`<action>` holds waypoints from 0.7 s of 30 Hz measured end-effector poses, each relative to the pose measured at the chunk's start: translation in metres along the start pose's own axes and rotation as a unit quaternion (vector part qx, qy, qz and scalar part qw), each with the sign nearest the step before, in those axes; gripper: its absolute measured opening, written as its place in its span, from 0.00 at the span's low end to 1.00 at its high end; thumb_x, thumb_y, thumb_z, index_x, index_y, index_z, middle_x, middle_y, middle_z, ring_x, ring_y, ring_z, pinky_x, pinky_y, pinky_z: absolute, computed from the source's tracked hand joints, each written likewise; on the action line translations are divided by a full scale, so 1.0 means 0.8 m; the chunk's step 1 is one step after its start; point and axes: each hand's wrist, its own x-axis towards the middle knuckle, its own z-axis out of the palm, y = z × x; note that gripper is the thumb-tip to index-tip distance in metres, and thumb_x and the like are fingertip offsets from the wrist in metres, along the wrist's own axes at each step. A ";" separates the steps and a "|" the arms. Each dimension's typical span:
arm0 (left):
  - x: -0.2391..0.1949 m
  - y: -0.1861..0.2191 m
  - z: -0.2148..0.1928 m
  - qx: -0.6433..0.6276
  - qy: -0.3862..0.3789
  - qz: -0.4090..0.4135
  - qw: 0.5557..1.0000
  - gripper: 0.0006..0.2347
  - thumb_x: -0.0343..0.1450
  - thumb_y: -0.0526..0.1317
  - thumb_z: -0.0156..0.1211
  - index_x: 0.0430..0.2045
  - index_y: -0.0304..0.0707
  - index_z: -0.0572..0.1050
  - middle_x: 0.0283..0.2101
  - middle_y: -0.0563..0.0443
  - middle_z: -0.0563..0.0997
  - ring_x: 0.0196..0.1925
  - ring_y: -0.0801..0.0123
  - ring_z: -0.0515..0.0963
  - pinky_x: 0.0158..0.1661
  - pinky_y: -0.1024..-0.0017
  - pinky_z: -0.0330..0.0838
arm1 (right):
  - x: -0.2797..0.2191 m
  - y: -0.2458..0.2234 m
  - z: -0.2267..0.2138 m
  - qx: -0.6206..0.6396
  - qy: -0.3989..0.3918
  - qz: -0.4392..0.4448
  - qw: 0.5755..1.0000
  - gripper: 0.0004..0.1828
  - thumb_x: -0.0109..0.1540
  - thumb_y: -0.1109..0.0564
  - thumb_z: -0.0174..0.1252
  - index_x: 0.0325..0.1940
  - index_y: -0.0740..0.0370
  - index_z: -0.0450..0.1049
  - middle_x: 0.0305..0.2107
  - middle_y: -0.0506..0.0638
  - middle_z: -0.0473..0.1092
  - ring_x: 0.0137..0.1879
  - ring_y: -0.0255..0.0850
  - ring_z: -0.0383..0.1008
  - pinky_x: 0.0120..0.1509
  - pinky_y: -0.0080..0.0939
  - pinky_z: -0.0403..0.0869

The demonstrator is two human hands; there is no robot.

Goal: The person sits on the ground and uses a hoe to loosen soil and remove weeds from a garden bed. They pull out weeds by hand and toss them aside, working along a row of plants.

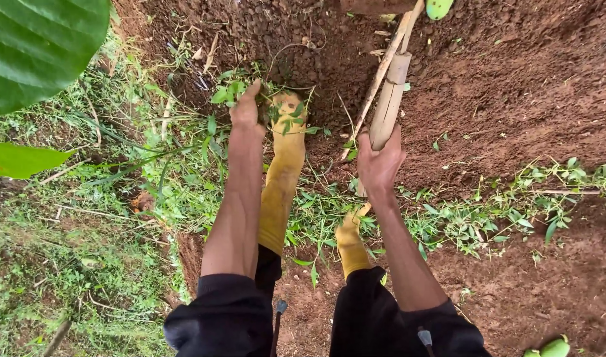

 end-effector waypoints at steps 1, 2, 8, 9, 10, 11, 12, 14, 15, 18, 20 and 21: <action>0.001 -0.003 0.004 -0.007 0.008 0.001 1.000 0.26 0.68 0.55 0.69 0.47 0.32 0.70 0.35 0.43 0.77 0.33 0.63 0.80 0.34 0.64 0.76 | -0.001 -0.008 -0.003 0.006 -0.007 0.003 1.000 0.22 0.65 0.66 0.57 0.60 0.82 0.62 0.27 0.64 0.75 0.21 0.40 0.74 0.22 0.36 0.73; 0.001 -0.007 0.007 -0.015 0.018 0.001 1.000 0.30 0.68 0.56 0.68 0.53 0.28 0.65 0.39 0.39 0.75 0.37 0.59 0.79 0.39 0.60 0.77 | -0.004 -0.015 -0.008 0.011 -0.016 0.006 1.000 0.23 0.64 0.67 0.56 0.60 0.84 0.61 0.27 0.66 0.75 0.21 0.41 0.75 0.22 0.37 0.73; 0.048 -0.056 -0.011 0.143 0.090 0.047 0.985 0.30 0.76 0.62 0.45 0.63 0.35 0.64 0.53 0.42 0.80 0.62 0.54 0.78 0.67 0.48 0.64 | -0.027 0.016 0.011 0.055 -0.043 -0.040 0.997 0.11 0.66 0.63 0.59 0.49 0.75 0.68 0.20 0.59 0.71 0.17 0.38 0.70 0.19 0.34 0.69; 0.048 -0.064 -0.013 0.141 0.093 0.047 0.985 0.30 0.76 0.62 0.45 0.63 0.35 0.64 0.53 0.42 0.80 0.62 0.54 0.78 0.67 0.48 0.64 | -0.021 0.008 0.020 0.057 -0.046 -0.041 0.996 0.11 0.66 0.63 0.59 0.49 0.75 0.68 0.20 0.59 0.71 0.17 0.38 0.70 0.19 0.34 0.69; 0.048 -0.073 -0.017 0.160 0.100 0.059 0.980 0.24 0.78 0.57 0.46 0.58 0.35 0.68 0.50 0.42 0.80 0.56 0.57 0.80 0.60 0.53 0.73 | -0.016 0.000 0.030 0.084 -0.071 -0.047 0.993 0.10 0.68 0.62 0.58 0.48 0.73 0.69 0.20 0.57 0.72 0.18 0.37 0.72 0.18 0.32 0.70; 0.047 -0.083 -0.022 0.179 0.107 0.072 0.975 0.17 0.79 0.51 0.47 0.52 0.36 0.72 0.47 0.41 0.80 0.50 0.59 0.83 0.52 0.57 0.82 | -0.012 -0.008 0.039 0.111 -0.095 -0.053 0.988 0.10 0.69 0.60 0.58 0.47 0.71 0.70 0.20 0.55 0.72 0.18 0.36 0.73 0.18 0.30 0.72; 0.050 -0.091 -0.019 0.170 0.110 0.078 0.976 0.17 0.79 0.51 0.47 0.52 0.36 0.72 0.47 0.41 0.80 0.50 0.59 0.83 0.52 0.57 0.82 | -0.006 -0.019 0.044 0.115 -0.098 -0.063 0.987 0.10 0.69 0.60 0.58 0.47 0.71 0.70 0.20 0.55 0.72 0.18 0.36 0.73 0.18 0.30 0.72; 0.055 -0.116 -0.018 0.730 0.044 0.168 0.661 0.12 0.79 0.48 0.52 0.48 0.41 0.75 0.45 0.49 0.79 0.53 0.65 0.82 0.55 0.61 0.81 | -0.002 -0.037 0.051 0.143 -0.134 -0.093 0.976 0.13 0.71 0.54 0.57 0.46 0.70 0.70 0.20 0.53 0.72 0.19 0.36 0.73 0.18 0.29 0.72; 0.033 -0.105 -0.010 0.725 0.052 0.170 0.666 0.12 0.79 0.48 0.52 0.48 0.41 0.75 0.45 0.49 0.79 0.53 0.65 0.82 0.55 0.61 0.81 | 0.001 -0.047 0.056 0.146 -0.138 -0.102 0.974 0.13 0.71 0.54 0.57 0.46 0.70 0.70 0.20 0.53 0.72 0.19 0.36 0.73 0.18 0.29 0.72; 0.011 -0.131 -0.008 0.557 0.095 0.226 0.793 0.08 0.73 0.39 0.57 0.36 0.37 0.83 0.37 0.44 0.85 0.46 0.57 0.87 0.45 0.60 0.86 | -0.017 -0.031 0.068 0.054 -0.174 -0.107 0.977 0.20 0.71 0.46 0.56 0.49 0.69 0.68 0.24 0.57 0.69 0.23 0.40 0.72 0.25 0.38 0.75; 0.070 -0.160 -0.020 0.429 0.100 0.352 0.826 0.10 0.78 0.37 0.51 0.29 0.36 0.79 0.21 0.50 0.81 0.16 0.72 0.79 0.10 0.78 0.74 | -0.020 0.002 0.086 -0.037 -0.234 -0.141 0.961 0.18 0.70 0.49 0.56 0.45 0.69 0.66 0.27 0.56 0.75 0.16 0.35 0.72 0.11 0.33 0.74; 0.056 -0.168 -0.025 0.425 0.103 0.347 0.830 0.10 0.78 0.37 0.51 0.29 0.36 0.79 0.21 0.50 0.81 0.16 0.72 0.79 0.10 0.78 0.74 | -0.032 0.022 0.088 -0.040 -0.241 -0.144 0.959 0.18 0.70 0.49 0.56 0.45 0.69 0.66 0.27 0.56 0.75 0.16 0.35 0.72 0.11 0.33 0.74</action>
